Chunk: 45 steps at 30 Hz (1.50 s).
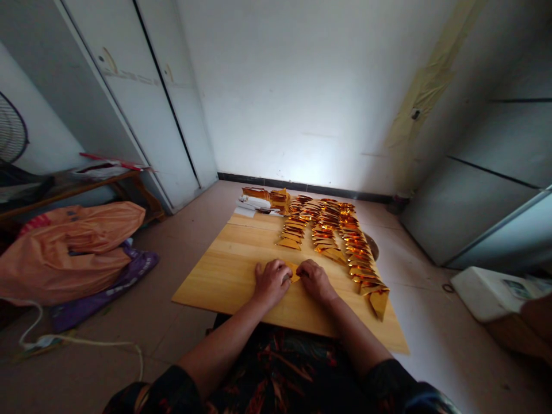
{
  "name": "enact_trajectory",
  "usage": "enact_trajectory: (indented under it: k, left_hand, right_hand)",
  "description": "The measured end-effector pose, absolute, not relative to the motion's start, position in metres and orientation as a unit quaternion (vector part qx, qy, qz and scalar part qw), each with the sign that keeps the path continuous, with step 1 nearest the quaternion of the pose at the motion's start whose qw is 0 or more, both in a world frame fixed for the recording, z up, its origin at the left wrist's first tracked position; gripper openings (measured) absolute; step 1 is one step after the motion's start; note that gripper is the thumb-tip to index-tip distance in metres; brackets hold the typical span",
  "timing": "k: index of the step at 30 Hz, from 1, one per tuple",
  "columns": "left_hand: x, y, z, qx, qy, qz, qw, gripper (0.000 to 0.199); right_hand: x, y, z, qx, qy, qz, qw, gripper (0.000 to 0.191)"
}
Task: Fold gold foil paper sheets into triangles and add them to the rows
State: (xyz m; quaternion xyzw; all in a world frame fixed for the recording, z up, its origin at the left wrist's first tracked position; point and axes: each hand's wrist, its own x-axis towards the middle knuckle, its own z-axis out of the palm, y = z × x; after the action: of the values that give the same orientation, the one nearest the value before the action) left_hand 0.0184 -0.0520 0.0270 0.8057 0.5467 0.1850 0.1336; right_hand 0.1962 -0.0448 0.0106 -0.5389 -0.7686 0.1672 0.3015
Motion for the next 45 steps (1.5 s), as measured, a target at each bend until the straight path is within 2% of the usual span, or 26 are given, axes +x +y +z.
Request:
enact_trajectory:
  k: [7, 13, 20, 25, 34, 42, 45]
  left_hand:
    - [0.019, -0.052, 0.025, 0.809, 0.544, 0.185, 0.122, 0.014]
    - [0.018, -0.051, 0.023, 0.814, 0.537, 0.186, 0.117, 0.014]
    - [0.002, -0.035, 0.028, 0.869, 0.450, 0.170, 0.116, 0.017]
    - [-0.008, -0.025, 0.033, 0.906, 0.384, 0.175, 0.043, 0.022]
    - [-0.005, -0.050, 0.035, 0.901, 0.406, 0.148, 0.012, 0.018]
    - [-0.014, -0.058, 0.035, 0.900, 0.402, 0.164, 0.025, 0.024]
    - [-0.018, -0.059, 0.035, 0.906, 0.386, 0.173, 0.022, 0.027]
  right_hand:
    - [0.187, -0.048, 0.016, -0.581, -0.760, 0.113, 0.269, 0.008]
    - [0.192, -0.048, 0.012, -0.551, -0.776, 0.110, 0.287, 0.023]
    - [0.192, -0.064, 0.025, -0.531, -0.827, 0.026, 0.184, 0.018]
    - [0.180, -0.075, 0.030, -0.528, -0.836, -0.003, 0.148, 0.010]
    - [0.186, -0.077, 0.036, -0.477, -0.851, 0.094, 0.197, 0.014]
    - [0.199, -0.063, 0.032, -0.452, -0.851, 0.141, 0.229, 0.021]
    - [0.203, -0.058, 0.028, -0.434, -0.857, 0.144, 0.238, 0.017]
